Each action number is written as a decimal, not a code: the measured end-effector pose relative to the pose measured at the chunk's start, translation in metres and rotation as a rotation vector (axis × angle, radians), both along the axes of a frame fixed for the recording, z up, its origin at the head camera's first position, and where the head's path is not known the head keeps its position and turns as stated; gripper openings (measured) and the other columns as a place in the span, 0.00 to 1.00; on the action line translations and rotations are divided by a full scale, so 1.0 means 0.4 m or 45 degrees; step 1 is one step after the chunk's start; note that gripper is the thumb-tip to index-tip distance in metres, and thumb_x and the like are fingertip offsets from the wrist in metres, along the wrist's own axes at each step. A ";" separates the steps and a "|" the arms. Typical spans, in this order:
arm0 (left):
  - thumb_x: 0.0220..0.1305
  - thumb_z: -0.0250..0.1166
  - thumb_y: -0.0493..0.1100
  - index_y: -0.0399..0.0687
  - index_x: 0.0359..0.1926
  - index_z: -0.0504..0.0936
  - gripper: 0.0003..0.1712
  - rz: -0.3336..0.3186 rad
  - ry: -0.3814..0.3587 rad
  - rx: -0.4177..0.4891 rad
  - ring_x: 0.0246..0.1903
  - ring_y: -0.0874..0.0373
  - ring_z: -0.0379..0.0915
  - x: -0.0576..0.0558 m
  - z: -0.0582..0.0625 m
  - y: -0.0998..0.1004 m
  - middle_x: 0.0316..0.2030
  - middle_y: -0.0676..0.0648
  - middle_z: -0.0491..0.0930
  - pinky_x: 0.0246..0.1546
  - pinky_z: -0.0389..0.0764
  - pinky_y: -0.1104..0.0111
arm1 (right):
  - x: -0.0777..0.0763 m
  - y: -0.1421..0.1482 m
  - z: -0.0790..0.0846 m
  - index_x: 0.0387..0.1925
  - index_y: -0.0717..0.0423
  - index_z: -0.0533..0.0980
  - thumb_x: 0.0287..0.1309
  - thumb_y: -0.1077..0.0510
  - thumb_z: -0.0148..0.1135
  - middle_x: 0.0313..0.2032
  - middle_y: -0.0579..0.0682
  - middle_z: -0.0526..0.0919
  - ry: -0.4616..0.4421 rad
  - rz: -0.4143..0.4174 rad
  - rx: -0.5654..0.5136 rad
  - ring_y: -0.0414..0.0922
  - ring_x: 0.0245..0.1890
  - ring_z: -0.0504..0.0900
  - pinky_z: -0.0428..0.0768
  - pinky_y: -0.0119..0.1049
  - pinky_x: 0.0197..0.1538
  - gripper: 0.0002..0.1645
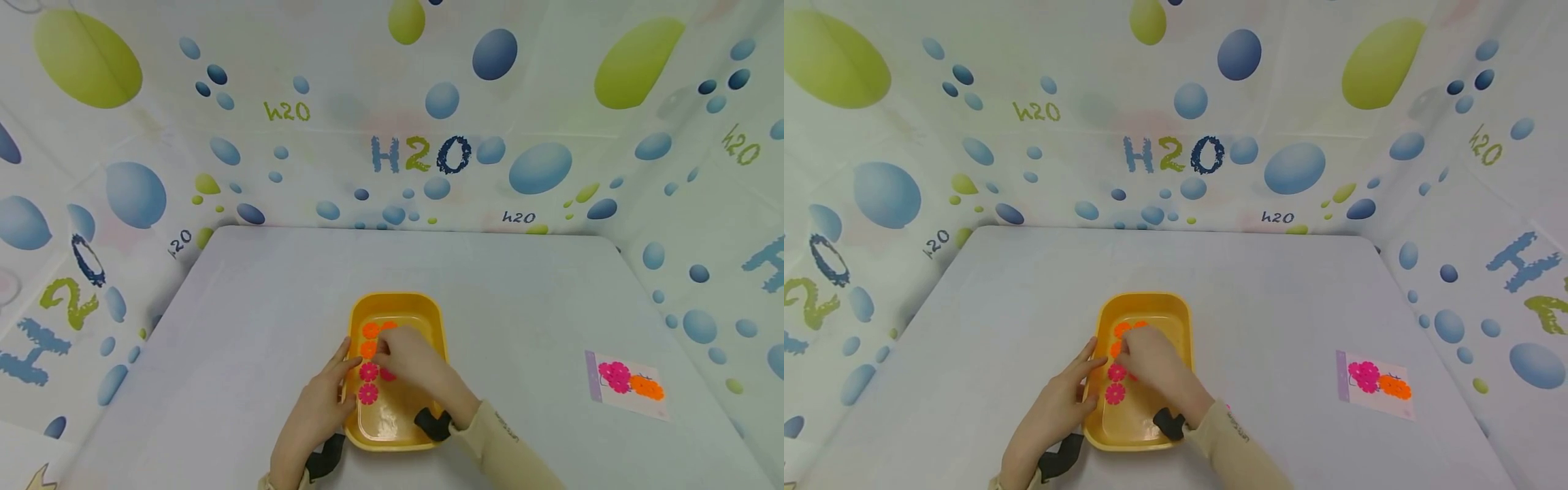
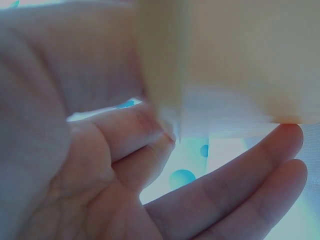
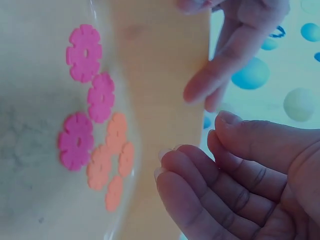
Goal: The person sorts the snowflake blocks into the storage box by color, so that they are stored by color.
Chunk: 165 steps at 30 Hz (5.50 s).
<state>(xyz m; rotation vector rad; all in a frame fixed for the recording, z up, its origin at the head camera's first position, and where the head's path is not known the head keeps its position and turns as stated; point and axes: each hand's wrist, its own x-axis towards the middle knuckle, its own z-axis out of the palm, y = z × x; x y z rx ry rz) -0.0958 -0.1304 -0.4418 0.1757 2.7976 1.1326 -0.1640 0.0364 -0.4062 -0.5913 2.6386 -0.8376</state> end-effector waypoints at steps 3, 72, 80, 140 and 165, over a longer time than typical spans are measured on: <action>0.55 0.65 0.32 0.44 0.61 0.76 0.30 0.000 -0.002 0.001 0.31 0.63 0.72 0.000 -0.001 0.001 0.75 0.48 0.56 0.36 0.78 0.75 | 0.002 0.016 0.010 0.21 0.56 0.74 0.59 0.60 0.63 0.17 0.44 0.73 0.001 -0.021 -0.034 0.38 0.17 0.68 0.66 0.25 0.23 0.12; 0.55 0.65 0.31 0.44 0.62 0.76 0.30 0.045 -0.048 0.007 0.64 0.46 0.70 0.001 0.002 0.010 0.75 0.48 0.55 0.49 0.82 0.60 | 0.145 0.303 -0.077 0.23 0.53 0.77 0.55 0.60 0.67 0.20 0.43 0.77 -0.036 -0.496 -0.061 0.38 0.22 0.70 0.70 0.27 0.24 0.08; 0.55 0.64 0.31 0.43 0.62 0.76 0.30 0.043 -0.039 0.021 0.64 0.45 0.69 0.001 0.003 0.010 0.75 0.47 0.55 0.49 0.82 0.59 | 0.158 0.318 -0.095 0.27 0.53 0.78 0.51 0.62 0.69 0.24 0.41 0.80 -0.026 -0.454 -0.047 0.36 0.26 0.74 0.74 0.27 0.30 0.05; 0.54 0.64 0.31 0.44 0.62 0.75 0.31 0.037 -0.030 0.036 0.65 0.46 0.68 0.002 -0.003 0.006 0.75 0.49 0.54 0.48 0.82 0.60 | 0.169 0.300 -0.127 0.20 0.54 0.78 0.36 0.66 0.76 0.20 0.44 0.73 0.090 -0.418 0.168 0.40 0.23 0.68 0.68 0.29 0.27 0.12; 0.55 0.64 0.32 0.44 0.62 0.75 0.31 0.040 -0.032 0.046 0.66 0.47 0.67 -0.002 -0.007 0.002 0.75 0.50 0.54 0.50 0.82 0.60 | 0.127 0.329 -0.094 0.25 0.59 0.83 0.48 0.65 0.70 0.20 0.45 0.83 -0.104 -0.379 -0.086 0.38 0.18 0.75 0.74 0.27 0.21 0.02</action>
